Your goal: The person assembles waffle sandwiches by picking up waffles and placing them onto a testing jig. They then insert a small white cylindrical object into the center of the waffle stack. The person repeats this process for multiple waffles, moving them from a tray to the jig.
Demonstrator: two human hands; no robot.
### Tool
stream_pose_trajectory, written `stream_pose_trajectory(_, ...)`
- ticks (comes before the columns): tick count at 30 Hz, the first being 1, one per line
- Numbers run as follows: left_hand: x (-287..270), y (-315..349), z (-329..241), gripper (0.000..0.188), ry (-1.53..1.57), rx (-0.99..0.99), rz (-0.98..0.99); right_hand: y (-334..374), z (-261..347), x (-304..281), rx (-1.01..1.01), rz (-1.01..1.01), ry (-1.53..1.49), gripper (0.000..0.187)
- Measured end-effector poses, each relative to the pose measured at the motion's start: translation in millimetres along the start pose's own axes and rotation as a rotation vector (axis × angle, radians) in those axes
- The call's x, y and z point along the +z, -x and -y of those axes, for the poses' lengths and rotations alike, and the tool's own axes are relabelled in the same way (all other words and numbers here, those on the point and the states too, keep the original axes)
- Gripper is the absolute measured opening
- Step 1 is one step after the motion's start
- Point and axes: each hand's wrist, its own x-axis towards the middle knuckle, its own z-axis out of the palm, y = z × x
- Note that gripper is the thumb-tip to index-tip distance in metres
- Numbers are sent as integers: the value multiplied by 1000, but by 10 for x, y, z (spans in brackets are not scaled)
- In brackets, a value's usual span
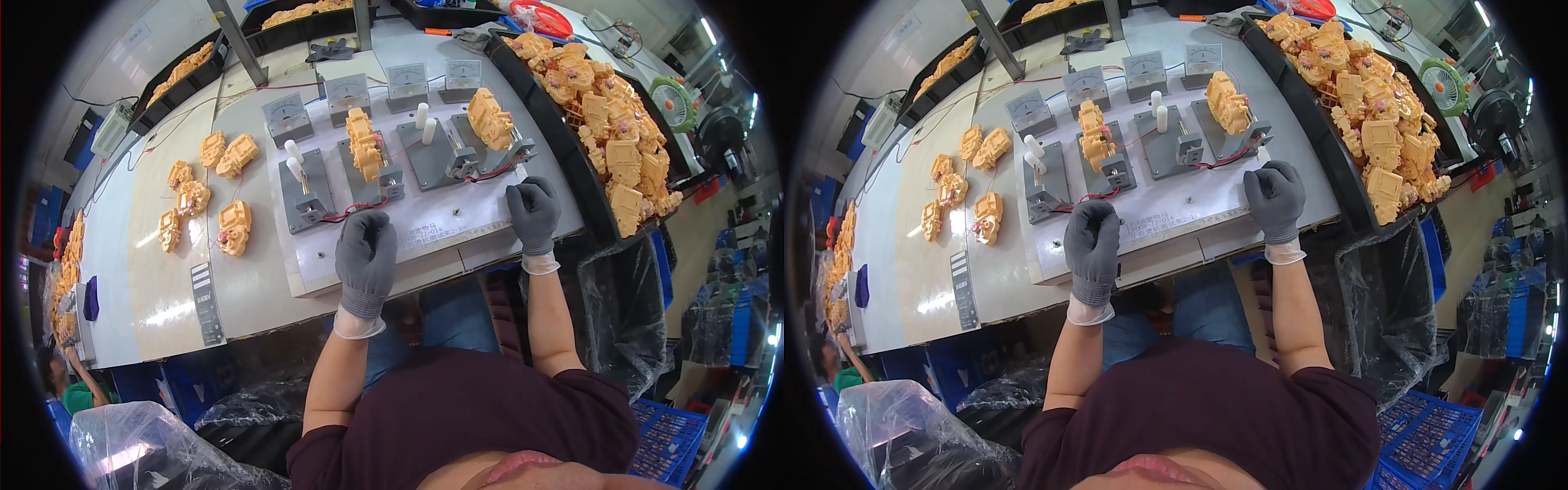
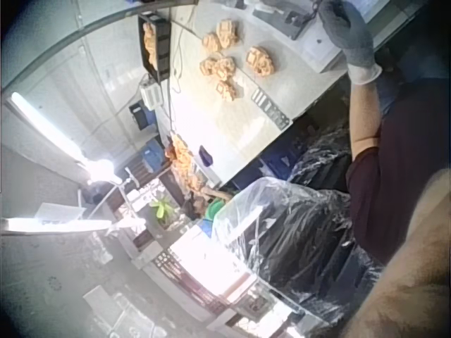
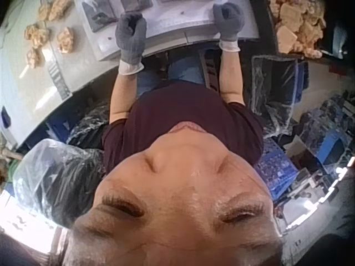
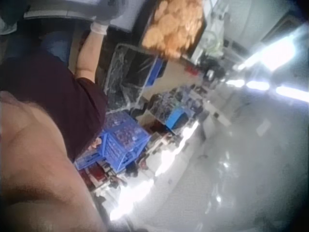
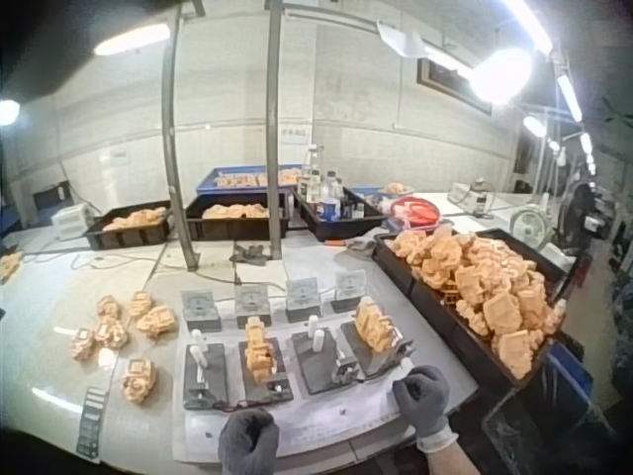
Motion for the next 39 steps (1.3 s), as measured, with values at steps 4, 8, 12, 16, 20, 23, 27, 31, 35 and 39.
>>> stream_pose_trajectory(4, 5, 2, -29, 10, 9, -12, 9, -3, -7, -8, 2, 4, 3, 10)
stream_pose_trajectory(8, 2, -1, -25, 10, -1, 5, 4, -7, -22, -33, -23, 45, 35, 11)
stream_pose_trajectory(12, 6, -4, -35, 10, 26, -27, -23, -65, -10, -154, 111, 223, -91, 17)
stream_pose_trajectory(16, 15, -1, -32, 10, 56, -34, -42, -208, -106, -281, 148, 407, -157, 25)
stream_pose_trajectory(20, 20, 2, -48, 10, 62, -74, -41, -305, -49, -321, 159, 492, -138, 26)
stream_pose_trajectory(23, 17, -5, -50, 10, 43, -56, -37, -342, -94, -316, 193, 508, -152, 27)
stream_pose_trajectory(27, 10, -1, 20, 10, 28, -9, -18, -333, -62, -293, 196, 465, -136, 27)
stream_pose_trajectory(31, 13, -1, -20, 9, 67, -71, -44, -306, -84, -272, 187, 439, -139, 25)
stream_pose_trajectory(35, 16, -2, -34, 9, 34, -64, -28, -276, -141, -245, 197, 425, -145, 24)
stream_pose_trajectory(39, 8, -1, -7, 10, -19, -21, -11, -221, -111, -201, 132, 358, -146, 17)
